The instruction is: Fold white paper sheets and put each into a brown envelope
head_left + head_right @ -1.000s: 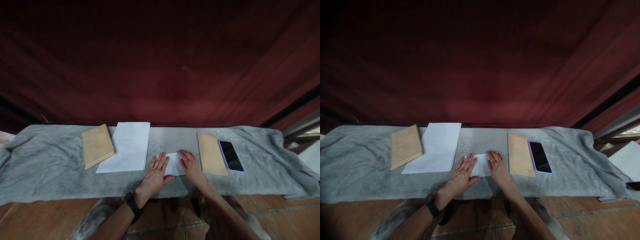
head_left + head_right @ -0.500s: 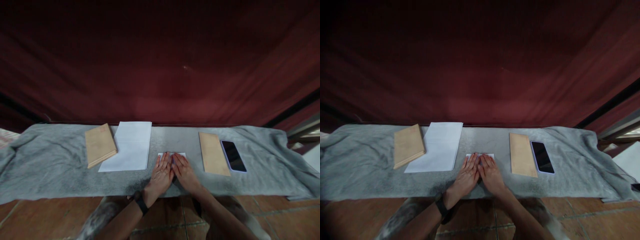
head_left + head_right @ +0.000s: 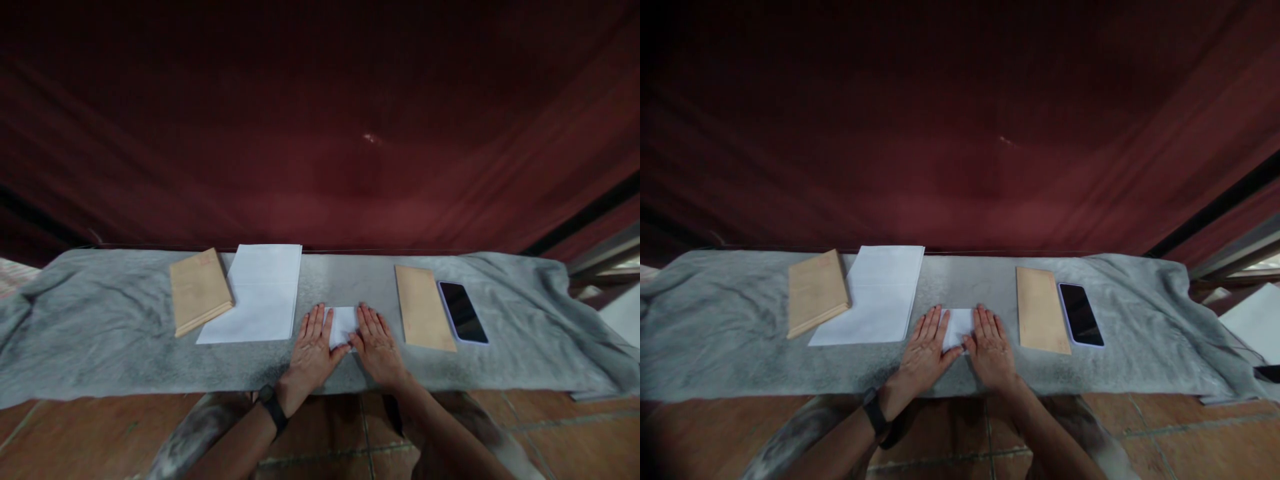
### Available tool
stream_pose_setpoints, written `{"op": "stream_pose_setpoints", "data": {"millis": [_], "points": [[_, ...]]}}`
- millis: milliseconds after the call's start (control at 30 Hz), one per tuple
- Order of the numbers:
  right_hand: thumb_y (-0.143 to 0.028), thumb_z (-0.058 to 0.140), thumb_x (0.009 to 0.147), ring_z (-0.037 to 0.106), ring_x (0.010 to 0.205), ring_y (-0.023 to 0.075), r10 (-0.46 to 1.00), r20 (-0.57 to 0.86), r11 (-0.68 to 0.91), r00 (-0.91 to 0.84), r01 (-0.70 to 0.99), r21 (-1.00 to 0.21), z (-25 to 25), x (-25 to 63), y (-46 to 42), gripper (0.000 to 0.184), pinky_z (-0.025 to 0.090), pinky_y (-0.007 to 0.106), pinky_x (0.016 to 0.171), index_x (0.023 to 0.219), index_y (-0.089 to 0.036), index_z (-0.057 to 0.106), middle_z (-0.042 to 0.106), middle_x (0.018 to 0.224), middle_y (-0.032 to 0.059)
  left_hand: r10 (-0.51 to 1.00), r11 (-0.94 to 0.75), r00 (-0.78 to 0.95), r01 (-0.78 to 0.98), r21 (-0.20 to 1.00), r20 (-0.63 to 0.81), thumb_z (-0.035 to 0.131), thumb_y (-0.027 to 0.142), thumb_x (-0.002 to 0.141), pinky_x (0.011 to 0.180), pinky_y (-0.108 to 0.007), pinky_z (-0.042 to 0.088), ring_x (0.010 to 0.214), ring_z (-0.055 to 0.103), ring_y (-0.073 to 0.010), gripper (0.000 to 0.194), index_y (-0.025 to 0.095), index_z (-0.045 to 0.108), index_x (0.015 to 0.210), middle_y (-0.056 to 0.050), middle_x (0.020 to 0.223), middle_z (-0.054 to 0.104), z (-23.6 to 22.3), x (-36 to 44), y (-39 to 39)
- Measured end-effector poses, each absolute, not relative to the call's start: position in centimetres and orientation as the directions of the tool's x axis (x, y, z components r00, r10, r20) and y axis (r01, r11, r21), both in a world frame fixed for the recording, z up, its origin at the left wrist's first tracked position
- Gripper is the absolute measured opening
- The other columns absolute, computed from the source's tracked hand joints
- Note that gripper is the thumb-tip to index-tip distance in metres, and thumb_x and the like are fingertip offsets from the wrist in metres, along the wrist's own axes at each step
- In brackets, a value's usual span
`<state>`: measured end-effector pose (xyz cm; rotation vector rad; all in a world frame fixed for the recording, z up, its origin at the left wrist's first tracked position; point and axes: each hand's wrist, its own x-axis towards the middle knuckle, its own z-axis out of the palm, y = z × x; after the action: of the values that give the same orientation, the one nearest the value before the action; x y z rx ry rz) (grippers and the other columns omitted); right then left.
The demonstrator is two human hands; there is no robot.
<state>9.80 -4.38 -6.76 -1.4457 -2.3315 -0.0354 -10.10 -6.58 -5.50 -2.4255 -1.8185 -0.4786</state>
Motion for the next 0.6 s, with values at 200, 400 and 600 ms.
{"op": "stream_pose_setpoints", "data": {"millis": [200, 400, 600], "points": [[-0.039, 0.036, 0.106, 0.039, 0.147, 0.0280, 0.855, 0.338, 0.468, -0.393, 0.866, -0.175, -6.9, 10.5, -4.5, 0.063, 0.031, 0.050, 0.121, 0.162, -0.014, 0.020, 0.037, 0.161, 0.0162, 0.923, -0.276, 0.217, 0.949, 0.151, 0.319, 0.050, 0.057, 0.096, 0.120, -0.052, 0.032, 0.150, 0.033, -0.0336, 0.080, 0.010, 0.030, 0.157, -0.022, 0.161, 0.033, -5.7, -10.5, -7.0], [-0.037, 0.034, 0.106, 0.039, 0.147, 0.0275, 0.851, 0.337, 0.475, -0.404, 0.865, -0.161, -7.0, 11.3, -4.6, 0.061, 0.031, 0.049, 0.121, 0.162, -0.014, 0.020, 0.037, 0.161, 0.0157, 0.938, -0.237, 0.190, 0.962, 0.135, 0.289, 0.045, 0.048, 0.099, 0.119, -0.050, 0.034, 0.149, 0.035, -0.0309, 0.068, 0.012, 0.034, 0.155, -0.020, 0.160, 0.037, -5.4, -10.8, -7.2], [-0.037, 0.035, 0.106, 0.039, 0.147, 0.0275, 0.858, 0.329, 0.464, -0.394, 0.870, -0.165, -7.6, 12.4, -5.0, 0.060, 0.033, 0.049, 0.120, 0.161, -0.015, 0.023, 0.038, 0.161, 0.0149, 0.947, -0.227, 0.188, 0.966, 0.125, 0.260, 0.041, 0.042, 0.101, 0.120, -0.049, 0.034, 0.150, 0.032, -0.0299, 0.063, 0.010, 0.034, 0.155, -0.020, 0.161, 0.036, -5.3, -11.1, -7.4]]}}
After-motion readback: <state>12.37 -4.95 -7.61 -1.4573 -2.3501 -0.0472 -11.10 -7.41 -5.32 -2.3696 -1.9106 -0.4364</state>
